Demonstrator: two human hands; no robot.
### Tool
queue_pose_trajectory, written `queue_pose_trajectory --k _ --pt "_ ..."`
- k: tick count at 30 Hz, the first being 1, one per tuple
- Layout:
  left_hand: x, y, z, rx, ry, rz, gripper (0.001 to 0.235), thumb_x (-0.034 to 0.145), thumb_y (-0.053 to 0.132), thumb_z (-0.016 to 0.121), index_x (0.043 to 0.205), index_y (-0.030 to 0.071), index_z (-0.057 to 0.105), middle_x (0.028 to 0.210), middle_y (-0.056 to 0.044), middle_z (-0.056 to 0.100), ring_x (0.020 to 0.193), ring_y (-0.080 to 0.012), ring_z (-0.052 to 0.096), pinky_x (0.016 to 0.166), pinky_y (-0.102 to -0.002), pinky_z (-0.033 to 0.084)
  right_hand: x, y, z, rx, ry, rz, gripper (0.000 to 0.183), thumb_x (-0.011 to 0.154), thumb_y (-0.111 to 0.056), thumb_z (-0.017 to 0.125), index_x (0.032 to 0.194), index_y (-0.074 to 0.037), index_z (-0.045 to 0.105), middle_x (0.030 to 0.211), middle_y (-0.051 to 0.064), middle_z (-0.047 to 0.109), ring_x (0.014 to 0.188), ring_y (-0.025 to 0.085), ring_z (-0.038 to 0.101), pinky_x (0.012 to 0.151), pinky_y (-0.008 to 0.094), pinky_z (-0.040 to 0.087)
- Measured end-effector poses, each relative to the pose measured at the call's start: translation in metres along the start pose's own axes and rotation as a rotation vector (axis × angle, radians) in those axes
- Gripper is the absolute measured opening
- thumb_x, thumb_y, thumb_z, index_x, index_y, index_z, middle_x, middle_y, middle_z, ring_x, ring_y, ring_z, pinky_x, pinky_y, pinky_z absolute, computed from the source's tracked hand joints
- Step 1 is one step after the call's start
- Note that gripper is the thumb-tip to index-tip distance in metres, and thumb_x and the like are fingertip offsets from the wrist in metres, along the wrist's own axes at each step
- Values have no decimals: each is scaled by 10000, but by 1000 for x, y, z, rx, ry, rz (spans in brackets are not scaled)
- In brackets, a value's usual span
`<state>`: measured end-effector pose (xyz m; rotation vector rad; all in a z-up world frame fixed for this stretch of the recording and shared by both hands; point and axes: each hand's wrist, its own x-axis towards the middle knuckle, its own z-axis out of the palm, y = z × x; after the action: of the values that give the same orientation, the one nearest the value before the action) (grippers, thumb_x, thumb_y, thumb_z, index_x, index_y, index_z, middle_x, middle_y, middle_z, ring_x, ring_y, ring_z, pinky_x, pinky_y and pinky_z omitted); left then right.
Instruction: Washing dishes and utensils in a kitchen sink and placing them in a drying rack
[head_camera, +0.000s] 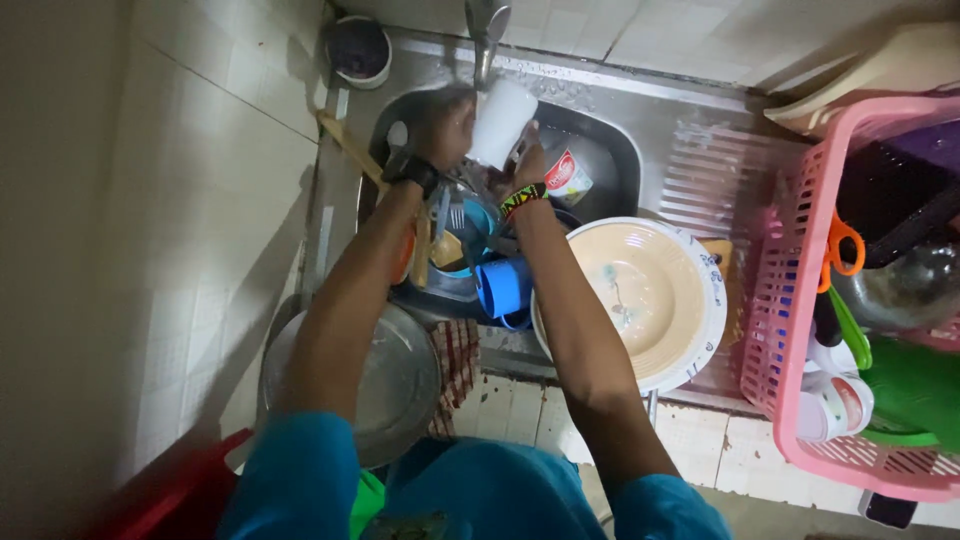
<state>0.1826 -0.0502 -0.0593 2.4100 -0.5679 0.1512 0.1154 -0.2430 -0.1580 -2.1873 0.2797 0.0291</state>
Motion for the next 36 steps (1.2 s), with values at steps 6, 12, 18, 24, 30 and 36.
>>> queue_pose_trajectory --k 6,12,18,24,30,36 --pt "4 63 -46 -17 233 188 312 1008 296 627 733 150 601 602 -76 639 604 -324 686 586 -351 482 -64 -191 -61 1767 -82 585 873 948 -654 600 1628 -193 305 1695 77 238 1569 304 187 1319 518 136" --pt "-28 80 -110 -9 340 355 163 1009 143 675 1088 7 718 899 -237 733 850 -434 726 693 -411 584 -84 -228 -82 1439 -246 522 903 835 -629 791 1507 -115 472 1423 230 580 1320 454 549 1099 610 467" --pt "-77 99 -166 -159 132 81 524 1029 270 597 1503 57 527 1055 -318 717 999 -479 705 923 -570 512 -73 -195 -63 1042 -382 275 909 891 -591 873 1537 -118 444 1415 236 557 1281 415 586 1055 582 570" --pt "-89 83 -129 -410 27 -324 699 1029 611 620 1562 227 381 1450 -186 587 1333 -435 556 1093 -623 402 -70 -180 -71 707 -203 -83 747 894 -472 912 1389 -79 514 1312 283 586 1268 464 570 1032 579 528" --pt "-41 108 -135 -601 -140 -179 828 982 369 725 1593 230 184 1547 -198 527 1276 -382 678 846 -466 682 -86 -170 -64 760 91 -10 936 708 -426 904 1448 -95 435 1384 210 630 1241 347 650 968 477 619" --pt "-3 126 -139 -83 -51 25 804 816 666 843 1322 113 553 1067 -157 743 825 -281 703 642 -372 548 -87 -159 -69 311 262 -254 971 716 -479 911 1458 -98 415 1411 174 615 1225 356 662 954 463 579"
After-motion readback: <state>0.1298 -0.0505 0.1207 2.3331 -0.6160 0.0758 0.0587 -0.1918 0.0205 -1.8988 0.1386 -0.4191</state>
